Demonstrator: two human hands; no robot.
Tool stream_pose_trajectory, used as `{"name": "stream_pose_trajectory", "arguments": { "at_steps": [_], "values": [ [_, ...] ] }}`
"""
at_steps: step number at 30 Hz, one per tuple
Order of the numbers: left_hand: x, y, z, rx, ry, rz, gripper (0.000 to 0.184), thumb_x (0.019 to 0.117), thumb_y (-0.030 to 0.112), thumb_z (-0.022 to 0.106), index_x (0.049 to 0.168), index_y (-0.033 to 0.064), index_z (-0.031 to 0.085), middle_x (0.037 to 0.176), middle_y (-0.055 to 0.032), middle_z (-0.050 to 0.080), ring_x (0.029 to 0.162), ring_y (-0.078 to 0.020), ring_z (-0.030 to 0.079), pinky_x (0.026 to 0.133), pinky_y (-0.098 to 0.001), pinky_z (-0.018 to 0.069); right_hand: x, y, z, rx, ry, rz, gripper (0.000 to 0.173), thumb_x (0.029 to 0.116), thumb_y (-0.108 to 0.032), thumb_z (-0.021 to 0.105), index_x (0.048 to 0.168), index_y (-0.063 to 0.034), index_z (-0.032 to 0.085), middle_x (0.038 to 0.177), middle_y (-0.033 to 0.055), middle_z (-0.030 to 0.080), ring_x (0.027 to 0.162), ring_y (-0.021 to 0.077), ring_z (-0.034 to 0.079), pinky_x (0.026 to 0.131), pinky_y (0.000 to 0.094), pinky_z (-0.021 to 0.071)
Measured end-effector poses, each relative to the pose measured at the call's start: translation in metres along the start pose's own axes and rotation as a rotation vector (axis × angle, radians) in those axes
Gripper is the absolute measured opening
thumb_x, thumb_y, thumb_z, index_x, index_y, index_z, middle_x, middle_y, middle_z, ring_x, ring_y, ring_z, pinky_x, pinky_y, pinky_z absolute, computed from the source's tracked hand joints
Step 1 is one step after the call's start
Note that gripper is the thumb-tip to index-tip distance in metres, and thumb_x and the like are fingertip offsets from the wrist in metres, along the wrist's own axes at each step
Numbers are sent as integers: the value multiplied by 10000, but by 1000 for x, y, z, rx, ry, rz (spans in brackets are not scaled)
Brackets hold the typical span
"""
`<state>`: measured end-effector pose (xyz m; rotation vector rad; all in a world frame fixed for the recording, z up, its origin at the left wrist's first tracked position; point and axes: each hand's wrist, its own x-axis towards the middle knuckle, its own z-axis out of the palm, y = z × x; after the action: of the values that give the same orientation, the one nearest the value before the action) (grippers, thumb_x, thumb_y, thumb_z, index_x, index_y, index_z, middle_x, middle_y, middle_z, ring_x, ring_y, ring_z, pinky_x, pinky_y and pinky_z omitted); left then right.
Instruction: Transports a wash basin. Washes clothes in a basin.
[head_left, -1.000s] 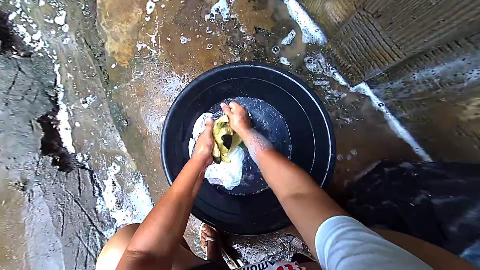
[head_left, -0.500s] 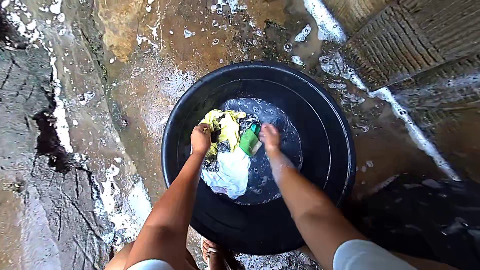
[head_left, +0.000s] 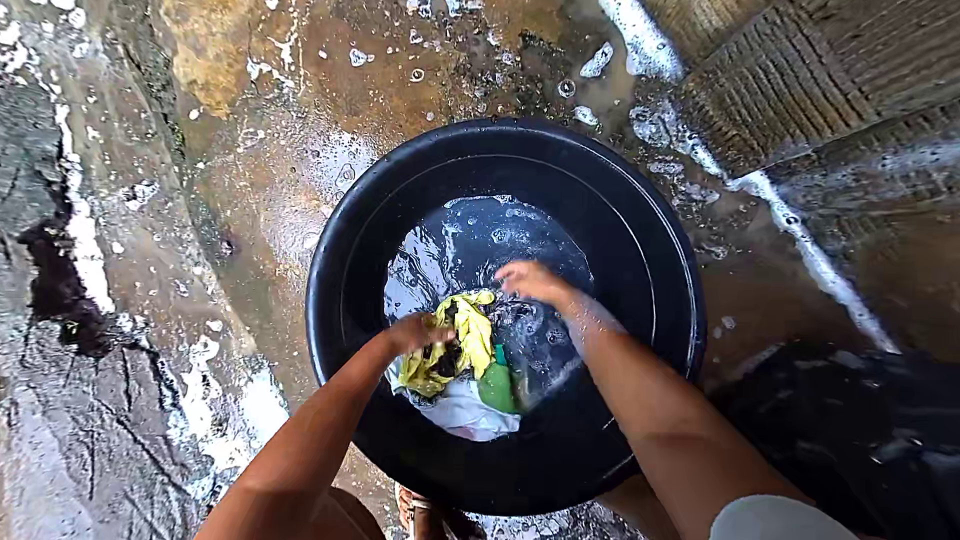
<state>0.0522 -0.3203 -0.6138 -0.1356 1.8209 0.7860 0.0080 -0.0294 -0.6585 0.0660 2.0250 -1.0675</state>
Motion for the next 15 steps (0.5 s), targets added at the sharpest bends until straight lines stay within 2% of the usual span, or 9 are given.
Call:
{"name": "stream_pose_trajectory", "arguments": {
  "at_steps": [1,3,5,7,8,9,10,12,15],
  "values": [
    [-7,10,-12,-50,93,37,469,1035,342,628,1301,-45,627,1247,-265,652,1186,-370,621,1073,-567,449,13,10,-9,-41,273,-61,310,1025,-98,575,1316,-31,659,1243,206,687,1149,340,664,1017,530,519],
    [-9,18,-37,-194,310,124,380,1061,307,589,1225,-23,681,1156,-228,696,1089,-324,668,1006,-542,506,35,24,-1,-168,622,-125,397,1016,-150,589,1402,-65,622,1434,190,598,1371,376,525,1158,573,386],
    [1,23,-59,-304,492,227,388,1079,326,543,1188,-17,689,1088,-203,708,1008,-290,680,936,-532,539,43,24,42,-301,626,-194,499,1040,-289,560,1494,-85,533,1578,209,440,1499,417,340,1222,636,249],
    [8,37,-75,-274,638,286,420,1101,344,478,1155,-13,690,1050,-191,696,965,-276,662,893,-516,526,37,-3,86,-385,431,-237,466,1042,-266,508,1469,-87,552,1584,200,434,1513,396,323,1212,642,253],
    [10,44,-80,-199,691,295,419,1106,338,467,1157,-7,698,1071,-195,687,994,-290,650,911,-523,507,37,-11,97,-453,305,-297,421,1032,-259,494,1381,-62,623,1541,182,495,1497,361,364,1213,609,273],
    [10,50,-81,-97,717,289,411,1108,327,464,1208,13,709,1165,-209,676,1107,-323,640,995,-547,481,42,-8,97,-535,216,-414,408,1035,-293,486,1346,-98,664,1548,130,509,1518,313,343,1248,579,210],
    [11,53,-79,9,743,279,398,1105,331,469,1247,56,719,1212,-210,665,1160,-344,629,1020,-571,470,50,-1,86,-598,153,-503,424,1052,-350,495,1398,-157,645,1603,92,451,1554,293,276,1268,595,121],
    [16,50,-71,133,793,251,377,1099,334,485,1268,94,721,1224,-229,637,1134,-383,634,974,-617,492,66,23,49,-663,283,-551,492,1052,-484,495,1482,-256,571,1628,98,411,1548,324,283,1248,652,106],
    [27,28,-44,155,819,212,394,1100,333,484,1319,76,687,1263,-261,605,1112,-420,629,948,-624,509,69,43,4,-631,628,-247,578,1082,-450,407,1578,-153,426,1647,195,341,1549,393,256,1238,675,131]
  ]
}}
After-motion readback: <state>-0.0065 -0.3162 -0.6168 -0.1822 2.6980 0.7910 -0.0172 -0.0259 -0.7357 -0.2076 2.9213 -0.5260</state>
